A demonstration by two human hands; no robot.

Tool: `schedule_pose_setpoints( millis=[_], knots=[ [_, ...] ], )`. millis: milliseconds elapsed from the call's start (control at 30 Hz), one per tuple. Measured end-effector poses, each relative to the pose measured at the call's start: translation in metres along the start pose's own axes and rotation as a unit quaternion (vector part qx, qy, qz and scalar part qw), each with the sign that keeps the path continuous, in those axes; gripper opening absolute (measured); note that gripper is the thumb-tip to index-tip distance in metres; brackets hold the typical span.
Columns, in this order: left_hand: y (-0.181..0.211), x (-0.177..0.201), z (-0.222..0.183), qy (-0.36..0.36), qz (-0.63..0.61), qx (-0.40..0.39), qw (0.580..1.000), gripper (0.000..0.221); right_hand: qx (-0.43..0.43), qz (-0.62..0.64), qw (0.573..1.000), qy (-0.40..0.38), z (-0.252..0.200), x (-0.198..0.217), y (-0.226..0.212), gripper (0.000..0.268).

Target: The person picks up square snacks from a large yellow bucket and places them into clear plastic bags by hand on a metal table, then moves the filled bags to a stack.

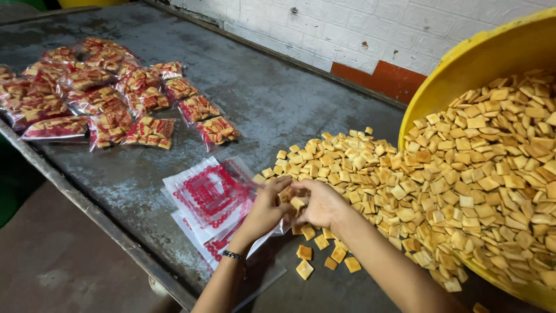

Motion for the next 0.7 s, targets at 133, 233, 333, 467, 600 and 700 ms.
schedule_pose_setpoints(
  millis=[133,233,333,467,600,700],
  knots=[
    [0.011,0.008,-0.001,0.005,0.051,-0.017,0.999,0.064,-0.01,-0.126,0.991,0.035,-0.032,-0.033,-0.002,0.04],
    [0.011,0.01,0.0,0.021,0.05,-0.022,0.998,0.063,0.025,-0.233,0.971,0.042,-0.092,-0.062,0.003,0.068],
    [0.005,0.015,0.0,0.047,0.001,-0.014,0.999,0.062,0.119,-0.392,0.912,-0.013,-0.142,-0.068,0.01,0.046],
    [-0.015,0.021,-0.006,0.055,-0.026,0.053,0.997,0.062,0.263,-0.482,0.812,0.199,-0.135,-0.022,0.025,0.044],
    [-0.007,0.022,-0.006,0.038,-0.031,0.074,0.996,0.06,0.186,-0.673,0.615,0.366,-0.054,0.058,0.068,0.081],
    [-0.024,0.018,-0.007,0.044,-0.03,0.053,0.997,0.064,0.423,-0.7,0.376,0.436,-0.031,0.075,0.098,0.049]
  ],
)
Point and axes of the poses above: each hand's wrist, its own z-axis towards the middle knuckle, its own x-axis out of the back of the hand, y = z × x, the point moved 2 cm from there along z, towards the middle knuckle, and after that the axes turned 15 degrees about -x, right-handed, at the moved point
